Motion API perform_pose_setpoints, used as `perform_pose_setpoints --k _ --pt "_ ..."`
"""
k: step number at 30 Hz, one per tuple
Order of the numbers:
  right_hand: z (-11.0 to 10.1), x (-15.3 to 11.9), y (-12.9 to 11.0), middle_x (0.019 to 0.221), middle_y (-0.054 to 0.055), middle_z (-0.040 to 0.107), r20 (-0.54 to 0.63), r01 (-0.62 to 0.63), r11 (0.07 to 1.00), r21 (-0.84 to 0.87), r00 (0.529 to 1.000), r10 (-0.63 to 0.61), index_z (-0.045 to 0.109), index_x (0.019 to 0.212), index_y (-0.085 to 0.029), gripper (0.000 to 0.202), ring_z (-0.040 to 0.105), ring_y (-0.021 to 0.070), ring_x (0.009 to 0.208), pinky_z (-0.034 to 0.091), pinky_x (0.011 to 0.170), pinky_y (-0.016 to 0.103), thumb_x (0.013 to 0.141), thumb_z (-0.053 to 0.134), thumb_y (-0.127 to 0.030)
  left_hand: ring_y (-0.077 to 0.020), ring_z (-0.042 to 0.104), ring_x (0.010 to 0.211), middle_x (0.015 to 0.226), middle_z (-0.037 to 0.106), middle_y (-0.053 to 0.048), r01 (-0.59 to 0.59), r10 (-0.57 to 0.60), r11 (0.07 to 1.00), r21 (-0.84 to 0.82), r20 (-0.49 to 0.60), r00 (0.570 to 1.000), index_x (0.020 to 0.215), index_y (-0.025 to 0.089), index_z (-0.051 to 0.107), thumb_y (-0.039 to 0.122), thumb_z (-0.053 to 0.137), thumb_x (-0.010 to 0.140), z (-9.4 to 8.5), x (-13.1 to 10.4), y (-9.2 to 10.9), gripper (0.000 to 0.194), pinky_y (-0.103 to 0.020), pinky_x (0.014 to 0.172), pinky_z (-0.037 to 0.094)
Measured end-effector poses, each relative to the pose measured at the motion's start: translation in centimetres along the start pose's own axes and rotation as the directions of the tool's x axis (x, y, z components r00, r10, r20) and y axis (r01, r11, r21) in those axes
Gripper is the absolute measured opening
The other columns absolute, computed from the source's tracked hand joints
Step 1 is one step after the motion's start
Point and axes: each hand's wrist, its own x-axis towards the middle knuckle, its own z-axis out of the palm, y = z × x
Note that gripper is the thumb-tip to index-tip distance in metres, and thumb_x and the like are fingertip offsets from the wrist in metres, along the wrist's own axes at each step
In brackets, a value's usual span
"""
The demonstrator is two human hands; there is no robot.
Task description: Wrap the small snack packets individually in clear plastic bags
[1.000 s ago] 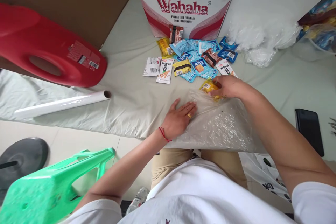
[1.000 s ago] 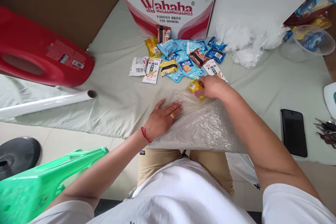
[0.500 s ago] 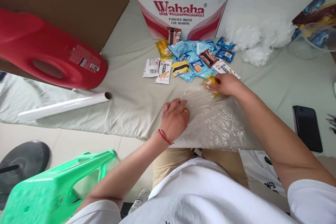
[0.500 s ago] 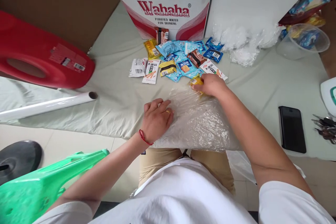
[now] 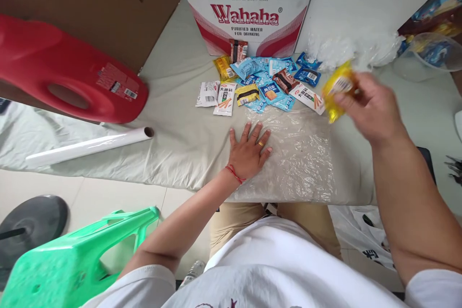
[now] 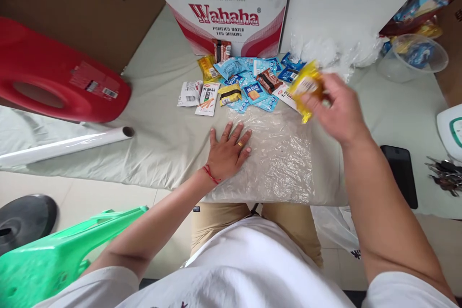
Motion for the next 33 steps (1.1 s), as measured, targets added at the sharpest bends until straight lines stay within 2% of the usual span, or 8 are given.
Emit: perform_pose_setpoints --k 1,3,6,9,12,20,25,33 --pt "0.1 -1.0 -1.0 0.124 0.010 0.064 0.150 0.112 0.993 0.022 0.982 -0.114 0.063 0.136 -0.019 0.047 0.062 0.0199 0.106 0.051 0.091 0.032 0.098 0.063 -0.046 -0.0385 0.022 0.162 0.172 0.034 -0.009 0.007 -0.007 1.000 0.006 0.010 1.000 0.161 0.032 0.043 0.050 0.034 0.108 0.0 0.1 0.0 0.057 -0.079 0.123 0.003" --pt "1.3 -3.0 -2.9 0.114 0.011 0.066 0.393 0.306 0.951 0.042 0.870 -0.297 0.068 0.129 -0.017 0.043 0.062 0.0238 0.104 0.051 0.093 0.037 0.097 0.066 -0.044 -0.0366 0.021 0.163 0.173 0.032 -0.009 0.019 -0.019 1.000 0.017 0.032 0.999 0.162 0.032 0.042 0.047 0.030 0.110 -0.1 0.2 0.1 0.056 -0.079 0.123 0.002" --pt "4.7 -5.1 -4.1 0.118 0.015 0.067 0.597 0.407 0.910 -0.084 0.752 -0.281 0.067 0.132 -0.017 0.039 0.060 0.0297 0.109 0.050 0.097 0.045 0.098 0.064 -0.035 -0.0350 0.022 0.163 0.174 0.030 -0.008 0.031 -0.032 0.999 0.026 0.057 0.998 0.163 0.032 0.040 0.044 0.029 0.110 -0.4 0.3 0.3 0.055 -0.080 0.123 0.002" --pt "7.6 -6.2 -3.4 0.137 0.017 0.063 0.590 0.398 0.888 -0.229 0.783 -0.198 0.060 0.145 -0.018 0.051 0.055 0.0366 0.123 0.047 0.103 0.053 0.095 0.066 -0.030 -0.0340 0.022 0.163 0.174 0.030 -0.007 0.041 -0.042 0.999 0.024 0.073 0.996 0.163 0.032 0.040 0.040 0.028 0.110 -0.7 0.4 0.4 0.055 -0.080 0.123 0.005" --pt "8.7 -7.1 -2.0 0.150 0.017 0.055 0.504 0.363 0.910 -0.198 0.835 -0.224 0.053 0.152 -0.017 0.060 0.048 0.0362 0.134 0.043 0.111 0.054 0.097 0.066 -0.036 -0.0327 0.022 0.163 0.174 0.030 -0.007 0.052 -0.053 0.999 0.016 0.083 0.995 0.163 0.031 0.040 0.038 0.027 0.110 -0.9 0.4 0.3 0.055 -0.080 0.123 0.007" --pt "9.1 -9.9 -1.9 0.135 0.014 0.066 0.368 0.248 0.946 -0.211 0.917 -0.158 0.060 0.145 -0.017 0.045 0.056 0.0311 0.118 0.045 0.098 0.047 0.102 0.057 -0.031 -0.0326 0.024 0.163 0.173 0.032 -0.008 0.086 -0.086 0.996 -0.004 0.054 0.995 0.163 0.029 0.040 0.039 0.029 0.110 -0.9 0.5 0.3 0.055 -0.079 0.124 0.006" --pt "9.8 -10.0 -3.0 0.134 0.014 0.066 0.400 0.223 0.918 -0.329 0.913 -0.078 0.061 0.145 -0.020 0.047 0.054 0.0329 0.117 0.043 0.093 0.047 0.100 0.062 -0.033 -0.0330 0.023 0.163 0.173 0.030 -0.007 0.097 -0.096 0.995 -0.002 0.065 0.993 0.163 0.029 0.040 0.037 0.030 0.109 -1.1 0.6 0.3 0.056 -0.081 0.122 0.010" --pt "10.4 -9.8 -3.3 0.135 0.014 0.064 0.423 0.197 0.927 -0.320 0.905 -0.046 0.058 0.148 -0.023 0.051 0.052 0.0338 0.118 0.043 0.095 0.048 0.099 0.062 -0.036 -0.0342 0.025 0.162 0.173 0.032 -0.010 0.108 -0.108 0.992 -0.072 0.001 0.994 0.160 0.026 0.046 0.034 0.033 0.108 -0.9 0.5 -0.1 0.054 -0.077 0.124 0.013"
